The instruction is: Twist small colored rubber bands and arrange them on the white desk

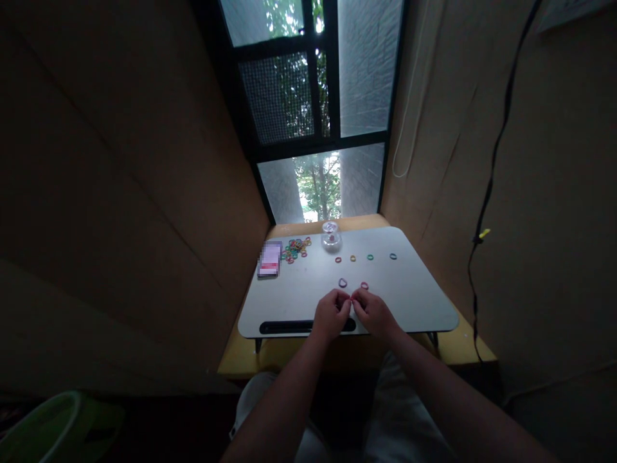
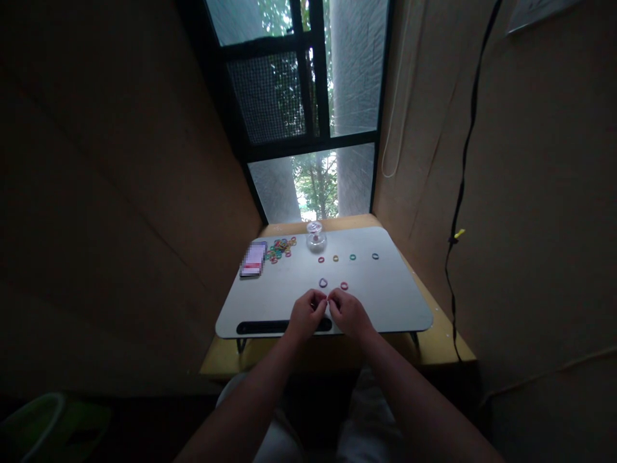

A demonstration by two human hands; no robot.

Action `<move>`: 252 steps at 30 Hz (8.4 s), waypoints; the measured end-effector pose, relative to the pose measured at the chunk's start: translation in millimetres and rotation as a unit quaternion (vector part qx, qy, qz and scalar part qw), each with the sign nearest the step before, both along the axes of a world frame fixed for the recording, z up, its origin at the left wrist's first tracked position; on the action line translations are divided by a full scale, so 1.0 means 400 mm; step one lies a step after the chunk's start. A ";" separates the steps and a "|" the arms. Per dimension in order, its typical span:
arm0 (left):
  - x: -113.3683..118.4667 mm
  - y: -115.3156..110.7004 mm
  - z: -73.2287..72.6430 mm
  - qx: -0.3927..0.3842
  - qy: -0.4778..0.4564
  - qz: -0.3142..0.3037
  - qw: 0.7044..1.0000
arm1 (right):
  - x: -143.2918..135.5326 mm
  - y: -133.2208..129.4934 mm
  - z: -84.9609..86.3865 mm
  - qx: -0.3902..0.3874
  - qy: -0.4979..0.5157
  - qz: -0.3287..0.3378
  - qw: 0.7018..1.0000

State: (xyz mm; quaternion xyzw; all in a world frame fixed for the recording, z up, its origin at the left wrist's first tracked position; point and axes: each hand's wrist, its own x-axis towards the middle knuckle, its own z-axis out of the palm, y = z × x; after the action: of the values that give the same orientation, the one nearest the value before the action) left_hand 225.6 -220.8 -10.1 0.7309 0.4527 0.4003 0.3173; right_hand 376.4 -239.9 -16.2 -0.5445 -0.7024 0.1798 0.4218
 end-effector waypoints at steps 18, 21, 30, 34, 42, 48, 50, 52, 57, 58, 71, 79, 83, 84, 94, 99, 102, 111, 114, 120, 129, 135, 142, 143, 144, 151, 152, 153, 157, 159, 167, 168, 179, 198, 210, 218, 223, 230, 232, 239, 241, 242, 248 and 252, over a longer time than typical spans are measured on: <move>0.002 0.002 -0.004 0.010 0.015 0.000 1.000 | 0.001 0.000 -0.002 0.002 -0.005 0.007 1.000; 0.001 0.002 -0.005 0.011 0.016 0.001 1.000 | 0.002 0.000 -0.004 0.003 -0.008 0.007 1.000; 0.002 -0.001 -0.002 0.000 0.004 -0.003 1.000 | 0.000 -0.004 -0.001 0.003 -0.003 0.010 1.000; 0.004 -0.002 0.000 0.001 0.006 -0.001 1.000 | 0.002 -0.002 0.000 0.001 -0.009 0.008 1.000; 0.002 -0.002 0.001 0.003 0.012 -0.004 1.000 | 0.000 -0.003 -0.001 0.000 -0.013 0.005 1.000; 0.004 -0.001 -0.003 0.002 0.015 0.000 1.000 | -0.003 -0.005 0.004 0.005 -0.009 0.001 1.000; 0.003 -0.001 -0.003 0.002 0.015 0.002 1.000 | -0.003 -0.005 0.003 0.005 -0.011 0.001 1.000; 0.003 -0.001 -0.002 0.002 0.016 -0.002 1.000 | -0.002 -0.005 0.003 0.005 -0.012 0.002 1.000; 0.000 -0.004 0.002 0.003 0.021 -0.007 1.000 | -0.002 -0.005 0.002 0.000 -0.012 0.006 1.000; 0.000 -0.004 0.003 0.003 0.022 -0.007 1.000 | -0.002 -0.006 0.003 0.001 -0.012 0.005 1.000; -0.001 -0.005 0.001 0.003 0.021 -0.017 1.000 | -0.002 -0.008 0.006 -0.001 -0.016 0.005 1.000; -0.001 -0.001 -0.002 0.006 0.030 -0.016 0.999 | -0.002 -0.006 0.006 -0.003 -0.016 0.005 1.000; -0.001 -0.001 -0.003 0.004 0.027 -0.015 1.000 | -0.002 -0.006 0.007 -0.003 -0.013 0.007 1.000; -0.001 -0.001 -0.003 0.004 0.026 -0.015 1.000 | -0.002 -0.007 0.008 -0.001 -0.012 0.008 1.000; -0.002 -0.004 0.001 0.005 0.036 -0.012 0.999 | -0.002 -0.007 0.007 0.002 -0.008 0.006 1.000; -0.002 -0.004 0.002 0.002 0.033 -0.017 0.999 | -0.002 -0.007 0.007 0.000 -0.007 0.009 1.000; -0.001 -0.003 0.001 0.003 0.032 -0.014 0.999 | -0.003 -0.006 0.006 0.004 -0.013 0.008 1.000; 0.000 -0.002 -0.002 0.003 0.035 -0.013 0.999 | -0.002 -0.005 0.004 -0.001 -0.016 0.008 1.000; -0.001 -0.003 -0.002 0.003 0.036 -0.010 0.999 | -0.002 -0.005 0.005 -0.001 -0.018 0.008 1.000; 0.000 -0.005 0.004 0.004 0.035 -0.009 0.999 | -0.003 -0.007 0.007 0.005 -0.014 0.003 1.000; 0.000 -0.008 0.009 0.000 0.035 -0.007 0.999 | -0.002 -0.006 0.006 0.002 -0.017 0.005 1.000; 0.001 -0.004 0.002 0.003 0.047 -0.003 0.999 | -0.002 -0.006 0.008 0.004 -0.016 0.005 1.000; 0.001 -0.008 0.008 0.001 0.040 -0.009 0.999 | -0.003 -0.007 0.006 0.004 -0.019 0.003 1.000; 0.001 -0.008 0.009 0.000 0.040 -0.008 0.999 | -0.003 -0.007 0.007 0.004 -0.019 0.002 1.000; 0.001 -0.009 0.009 0.000 0.041 -0.007 0.999 | -0.003 -0.008 0.007 0.003 -0.019 0.003 1.000; 0.001 -0.009 0.013 0.001 0.042 -0.006 0.999 | -0.002 -0.007 0.005 0.000 -0.014 0.002 1.000; 0.001 -0.009 0.013 -0.001 0.041 -0.005 0.999 | -0.002 -0.007 0.005 0.000 -0.012 0.003 1.000; 0.001 -0.009 0.014 -0.002 0.041 -0.006 0.999 | -0.002 -0.007 0.005 0.000 -0.011 0.005 1.000; 0.001 -0.008 0.012 -0.001 0.040 -0.007 0.999 | -0.003 -0.008 0.007 0.002 -0.006 0.006 1.000; 0.001 -0.008 0.010 -0.001 0.040 -0.006 0.999 | -0.003 -0.008 0.009 0.001 -0.007 0.005 1.000; 0.001 -0.008 0.011 -0.002 0.046 -0.004 0.999 | -0.003 -0.007 0.010 0.005 -0.011 0.002 1.000; 0.001 -0.008 0.011 -0.002 0.047 -0.005 0.999 | -0.003 -0.007 0.010 0.005 -0.011 0.002 1.000; -0.001 -0.006 0.004 0.006 0.039 -0.012 0.999 | -0.002 -0.006 0.004 -0.004 -0.011 0.004 1.000; -0.001 -0.005 0.003 0.001 0.041 -0.012 0.999 | -0.004 -0.010 0.011 0.009 -0.003 0.011 1.000; -0.001 -0.005 0.004 -0.004 0.042 -0.009 0.999 | -0.002 -0.007 0.007 0.000 -0.011 0.011 1.000; -0.002 -0.006 0.003 -0.002 0.037 -0.014 0.999 | -0.002 -0.010 0.009 0.001 -0.011 0.010 1.000; -0.003 -0.004 0.001 0.003 0.044 -0.012 0.999 | -0.004 -0.009 0.010 0.000 -0.014 0.006 1.000; -0.001 -0.006 0.005 -0.001 0.044 -0.011 0.999 | -0.004 -0.008 0.011 0.003 -0.021 0.004 1.000; 0.000 -0.007 0.007 0.001 0.046 -0.010 0.999 | -0.004 -0.009 0.012 0.002 -0.019 0.003 1.000; 0.001 -0.009 0.010 0.000 0.050 -0.008 0.999 | -0.004 -0.009 0.014 0.001 -0.012 0.003 1.000; 0.000 -0.010 0.012 -0.001 0.049 -0.011 0.999 | -0.003 -0.009 0.014 0.001 -0.013 0.003 1.000; 0.000 -0.010 0.013 -0.002 0.048 -0.012 0.999 | -0.003 -0.009 0.013 0.002 -0.013 0.003 1.000; -0.001 -0.011 0.015 -0.009 0.044 -0.014 0.999 | -0.003 -0.007 0.009 0.000 -0.015 0.003 1.000; 0.000 -0.009 0.012 -0.004 0.048 -0.011 0.999 | -0.003 -0.007 0.012 0.000 -0.013 0.006 1.000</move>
State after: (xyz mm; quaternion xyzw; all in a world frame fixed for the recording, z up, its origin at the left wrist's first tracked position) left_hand 225.6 -224.3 -5.4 0.7529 0.4609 0.3598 0.3022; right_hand 375.3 -242.7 -11.6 -0.5427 -0.7111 0.1750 0.4113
